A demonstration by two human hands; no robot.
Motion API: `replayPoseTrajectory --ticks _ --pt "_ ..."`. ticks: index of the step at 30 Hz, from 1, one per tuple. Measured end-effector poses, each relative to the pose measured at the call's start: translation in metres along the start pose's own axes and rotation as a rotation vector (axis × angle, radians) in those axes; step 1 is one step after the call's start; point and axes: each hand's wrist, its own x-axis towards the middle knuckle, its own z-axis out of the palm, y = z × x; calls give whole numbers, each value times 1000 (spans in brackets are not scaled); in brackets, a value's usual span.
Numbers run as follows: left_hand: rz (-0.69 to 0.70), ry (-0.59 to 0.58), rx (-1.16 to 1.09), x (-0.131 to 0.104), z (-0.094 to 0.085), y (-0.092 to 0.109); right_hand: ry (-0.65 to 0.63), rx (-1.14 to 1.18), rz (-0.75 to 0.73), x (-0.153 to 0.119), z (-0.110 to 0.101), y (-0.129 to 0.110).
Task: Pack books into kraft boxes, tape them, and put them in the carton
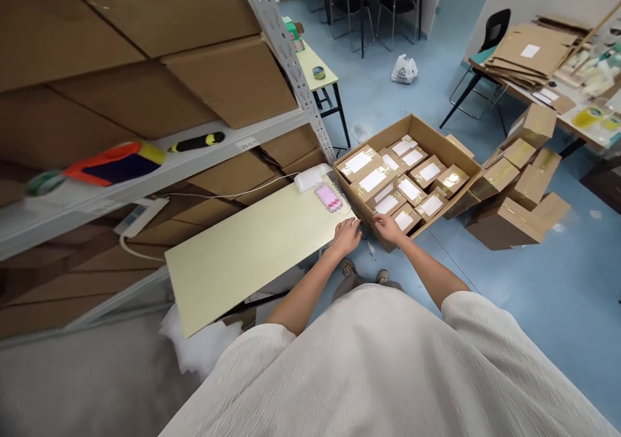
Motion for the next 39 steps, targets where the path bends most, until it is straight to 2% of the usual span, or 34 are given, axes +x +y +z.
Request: replayPoseTrajectory --ticks 3,6,10,13,16,22,25,28,32,39 --pt "-68 47 -12 -24 -6 -13 -54 16 -92 4 17 -14" --pt "-158 110 -28 -53 -14 -35 -124 -12 -146 14 38 -38" --pt "-290 200 -63 -105 -24 -77 -241 -62 -238 27 85 -85" --pt "-401 272 -87 -155 -29 -113 -333 -63 -347 28 138 -129" --pt "-509 323 -106 -213 -33 -151 -425 -65 -418 16 201 -174" --pt "-695 423 -141 -348 -35 -230 -598 -84 -535 -30 331 -256" --pt "-816 491 -168 -413 -32 -258 -688 -79 -598 -58 393 -291" --pt "-933 561 -211 -471 -24 -274 -793 -88 -675 -88 451 -323" --pt "-1094 659 -258 -533 -10 -282 -955 -118 -789 -129 519 -359" --pt "-1384 790 -337 -607 13 -281 -1287 -110 -955 -194 617 -410"
